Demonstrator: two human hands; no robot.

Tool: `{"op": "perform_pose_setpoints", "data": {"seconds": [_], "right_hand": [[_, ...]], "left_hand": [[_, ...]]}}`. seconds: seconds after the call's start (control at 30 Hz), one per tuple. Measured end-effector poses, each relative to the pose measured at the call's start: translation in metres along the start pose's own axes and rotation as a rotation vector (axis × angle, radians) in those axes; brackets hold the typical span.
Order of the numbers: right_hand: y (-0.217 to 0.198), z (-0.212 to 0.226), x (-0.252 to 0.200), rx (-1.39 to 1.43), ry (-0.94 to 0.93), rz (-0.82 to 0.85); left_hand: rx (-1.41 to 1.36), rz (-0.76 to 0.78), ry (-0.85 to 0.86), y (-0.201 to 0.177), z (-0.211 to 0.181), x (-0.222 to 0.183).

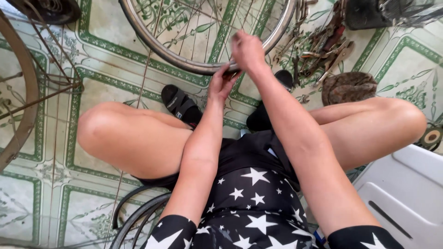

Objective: The person uses a small wrench to loosen a bicycle wheel component, then uses a metal tool to pry and detach the bicycle tire from the wheel rim.

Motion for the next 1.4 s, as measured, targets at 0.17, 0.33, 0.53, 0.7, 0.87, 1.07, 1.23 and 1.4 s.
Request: {"op": "perform_pose_setpoints", "data": {"seconds": [0.17, 0.33, 0.53, 0.7, 0.87, 1.07, 1.23, 1.4], "right_hand": [[0.009, 0.037, -0.015, -0.108, -0.280, 0.147], [0.000, -0.005, 0.004, 0.059, 0.147, -0.087], [-0.007, 0.013, -0.012, 0.124, -0.117, -0.111], [-0.006, -0.046, -0.015, 0.489, 0.479, -0.194], [-0.045, -0.086, -0.036, 0.694, 0.332, -0.348], [-0.086, -0.123, -0.069, 1.116, 0.438, -0.248], [-0.097, -0.101, -0.077, 1.370, 0.309, -0.095], [-0.089, -0.101, -0.093, 1.479, 0.321, -0.041]], "left_hand": [[-0.031, 0.025, -0.002, -0.016, 0.008, 0.013], [0.010, -0.004, -0.018, -0.007, 0.001, 0.001], [0.039, 0.014, -0.058, -0.002, 0.008, -0.005], [0.198, -0.037, -0.033, 0.018, 0.004, -0.019], [0.005, -0.184, 0.063, 0.018, -0.016, -0.030], [0.036, -0.163, 0.085, 0.010, -0.029, -0.031], [0.082, -0.085, 0.062, -0.001, -0.028, -0.008], [0.045, -0.024, 0.043, -0.007, -0.020, -0.002]]}}
Point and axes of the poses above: each hand's wrist, its own x-axis towards the middle knuckle, its own y-axis out of the palm, z = x × y, the point moved 7 cm from there along x, towards the middle knuckle, and after that the axes turned 11 degrees about -x, right-handed, at the moved point
